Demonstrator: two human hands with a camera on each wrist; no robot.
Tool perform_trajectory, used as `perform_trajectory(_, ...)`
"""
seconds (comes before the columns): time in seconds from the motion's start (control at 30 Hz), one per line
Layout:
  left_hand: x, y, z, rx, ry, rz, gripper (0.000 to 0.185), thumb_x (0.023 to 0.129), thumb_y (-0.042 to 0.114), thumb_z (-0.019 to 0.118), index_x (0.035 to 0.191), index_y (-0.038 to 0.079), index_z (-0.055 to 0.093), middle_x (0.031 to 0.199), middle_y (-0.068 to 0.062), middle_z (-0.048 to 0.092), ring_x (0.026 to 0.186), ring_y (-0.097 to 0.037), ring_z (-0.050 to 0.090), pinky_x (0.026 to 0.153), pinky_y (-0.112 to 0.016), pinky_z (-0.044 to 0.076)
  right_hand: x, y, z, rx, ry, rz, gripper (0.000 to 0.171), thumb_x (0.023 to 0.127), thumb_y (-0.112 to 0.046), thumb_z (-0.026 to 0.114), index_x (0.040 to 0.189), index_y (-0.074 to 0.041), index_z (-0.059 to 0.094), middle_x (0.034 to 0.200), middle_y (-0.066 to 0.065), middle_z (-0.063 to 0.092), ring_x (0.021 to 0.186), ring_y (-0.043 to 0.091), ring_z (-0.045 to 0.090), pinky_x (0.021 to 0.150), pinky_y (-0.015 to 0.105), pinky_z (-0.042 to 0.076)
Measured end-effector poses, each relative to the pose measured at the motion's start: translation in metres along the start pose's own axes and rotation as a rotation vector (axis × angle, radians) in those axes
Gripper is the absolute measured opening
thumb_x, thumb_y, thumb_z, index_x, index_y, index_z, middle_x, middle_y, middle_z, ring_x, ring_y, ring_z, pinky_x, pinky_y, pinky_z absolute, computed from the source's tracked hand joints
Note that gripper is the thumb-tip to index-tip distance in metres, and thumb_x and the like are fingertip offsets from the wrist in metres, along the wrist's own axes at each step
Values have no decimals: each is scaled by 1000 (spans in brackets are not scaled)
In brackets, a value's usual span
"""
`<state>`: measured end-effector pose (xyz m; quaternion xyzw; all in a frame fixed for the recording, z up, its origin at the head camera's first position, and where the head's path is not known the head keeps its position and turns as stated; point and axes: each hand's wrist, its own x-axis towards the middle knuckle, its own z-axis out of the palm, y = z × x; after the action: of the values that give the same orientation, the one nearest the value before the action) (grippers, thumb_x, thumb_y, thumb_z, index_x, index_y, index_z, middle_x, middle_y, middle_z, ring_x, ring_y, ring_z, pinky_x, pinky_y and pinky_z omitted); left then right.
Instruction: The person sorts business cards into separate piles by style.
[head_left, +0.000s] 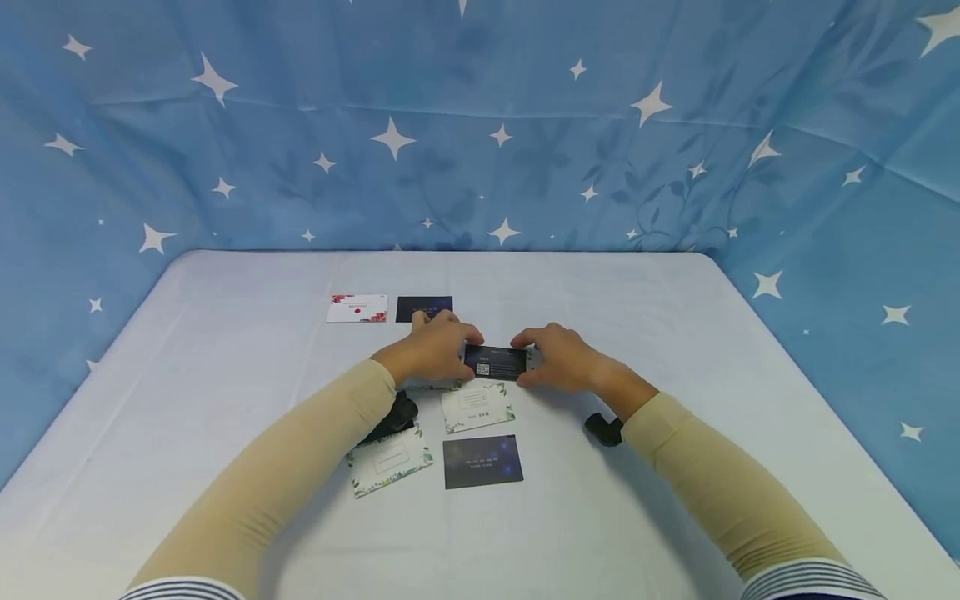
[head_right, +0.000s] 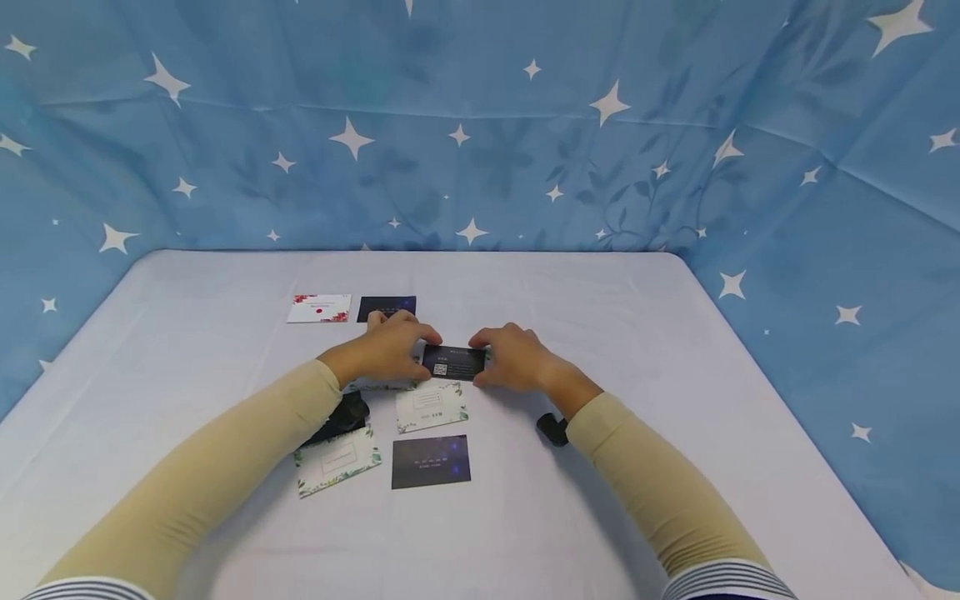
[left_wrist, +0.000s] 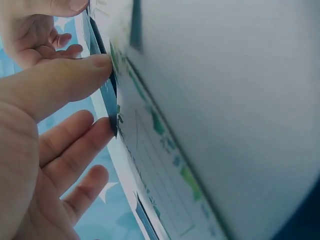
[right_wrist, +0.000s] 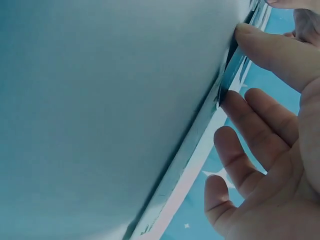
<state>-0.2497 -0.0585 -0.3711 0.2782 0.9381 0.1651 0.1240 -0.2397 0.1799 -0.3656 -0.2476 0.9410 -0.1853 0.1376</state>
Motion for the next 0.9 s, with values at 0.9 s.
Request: perform_trajectory(0.9, -1, -93, -48, -101, 86, -260, 53, 91, 24, 75, 140, 15, 57, 134, -11, 51, 127, -30, 32, 97, -54, 16, 123, -48, 3, 56, 63, 71, 54, 93, -23, 72, 143, -12, 55, 138, 8, 56, 130, 28, 43, 107, 43, 34)
